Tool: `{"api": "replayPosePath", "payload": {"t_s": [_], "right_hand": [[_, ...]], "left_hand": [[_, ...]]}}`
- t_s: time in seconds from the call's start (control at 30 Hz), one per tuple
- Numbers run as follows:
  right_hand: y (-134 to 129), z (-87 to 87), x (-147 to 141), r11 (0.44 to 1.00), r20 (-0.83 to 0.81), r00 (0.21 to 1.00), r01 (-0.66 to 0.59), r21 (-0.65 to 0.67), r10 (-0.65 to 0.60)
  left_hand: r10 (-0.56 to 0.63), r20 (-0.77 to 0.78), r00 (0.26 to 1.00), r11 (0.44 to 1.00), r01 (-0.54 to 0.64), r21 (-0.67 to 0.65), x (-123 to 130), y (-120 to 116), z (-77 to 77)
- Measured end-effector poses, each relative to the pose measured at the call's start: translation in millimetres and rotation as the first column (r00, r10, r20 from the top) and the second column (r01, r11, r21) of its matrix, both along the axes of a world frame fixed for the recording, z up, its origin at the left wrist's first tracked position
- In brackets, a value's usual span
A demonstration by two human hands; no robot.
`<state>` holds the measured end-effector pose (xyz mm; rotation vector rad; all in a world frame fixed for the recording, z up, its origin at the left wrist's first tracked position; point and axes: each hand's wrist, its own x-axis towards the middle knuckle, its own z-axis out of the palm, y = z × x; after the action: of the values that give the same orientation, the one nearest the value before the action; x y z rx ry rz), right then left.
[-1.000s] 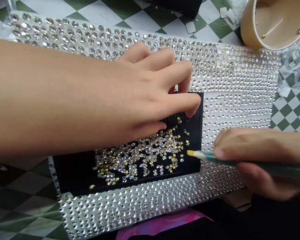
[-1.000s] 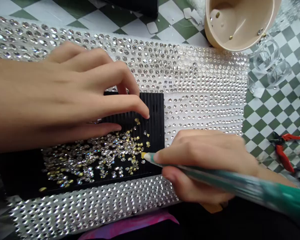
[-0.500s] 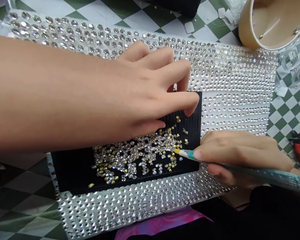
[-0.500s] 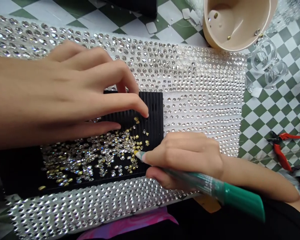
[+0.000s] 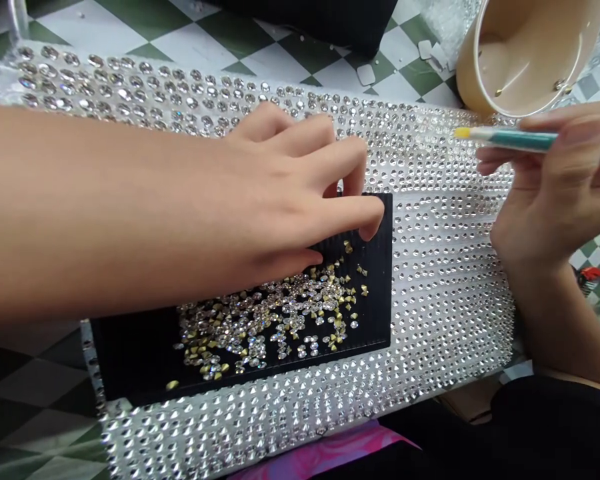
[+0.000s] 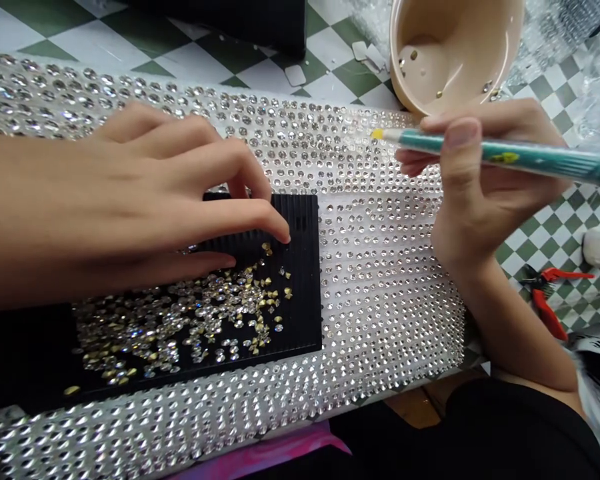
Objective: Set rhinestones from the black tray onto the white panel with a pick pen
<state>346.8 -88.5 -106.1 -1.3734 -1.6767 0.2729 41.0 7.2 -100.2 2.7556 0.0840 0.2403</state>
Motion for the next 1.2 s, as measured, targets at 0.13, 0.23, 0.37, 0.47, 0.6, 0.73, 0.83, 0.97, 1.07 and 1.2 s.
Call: {"api": "replayPosePath", "payload": {"t_s": [0.13, 0.23, 0.37, 0.47, 0.6, 0.73, 0.83, 0.97, 1.07, 1.2], "right_hand": [[5.7, -2.0, -3.0, 0.990, 0.006, 1.000, 0.030, 0.137, -0.031], [4.2, -0.5, -4.7, 0.993, 0.032, 0.999, -0.013, 0.121, 0.010], [6.2, -0.5, -2.9, 0.994, 0.054, 0.998, 0.029, 0.109, -0.035], [8.1, -1.5, -1.7, 0.993, 0.053, 0.998, 0.040, 0.107, -0.046], [6.8, -1.0, -3.5, 0.994, 0.027, 0.999, 0.028, 0.110, -0.031], [4.8, -0.5, -4.7, 0.994, 0.012, 0.998, 0.053, 0.096, -0.054], [6.6, -2.3, -2.7, 0.990, 0.002, 0.999, 0.042, 0.138, -0.043], [8.2, -3.6, -1.3, 0.988, 0.026, 1.000, 0.010, 0.156, -0.014], [6.8, -3.9, -3.9, 0.991, 0.046, 0.997, 0.054, 0.123, -0.060], [5.1, -4.8, -7.0, 0.986, 0.013, 0.993, 0.112, 0.125, -0.114]], "left_hand": [[-0.001, -0.015, 1.000, 1.000, 0.001, 0.028, -1.2, -0.5, 1.0], [-0.003, -0.030, 1.000, 1.000, 0.004, 0.013, -3.1, -0.9, 1.4], [-0.001, -0.028, 1.000, 1.000, 0.001, 0.013, -3.6, -0.7, 1.8], [0.011, -0.011, 1.000, 1.000, -0.011, 0.003, -2.0, -1.0, 2.1], [0.019, 0.000, 1.000, 0.995, -0.019, -0.094, 0.0, -1.2, 0.8], [0.012, 0.016, 1.000, 0.992, -0.009, -0.127, 0.5, -0.5, 1.0], [0.000, 0.004, 1.000, 0.999, 0.000, -0.035, 1.6, -0.5, 1.7], [0.007, -0.030, 1.000, 1.000, -0.007, 0.020, 1.4, -1.2, 0.7], [0.007, -0.045, 0.999, 1.000, -0.006, 0.020, -1.8, -1.3, 0.1], [0.020, -0.061, 0.998, 1.000, -0.021, -0.013, -4.8, -1.1, 0.4]]}}
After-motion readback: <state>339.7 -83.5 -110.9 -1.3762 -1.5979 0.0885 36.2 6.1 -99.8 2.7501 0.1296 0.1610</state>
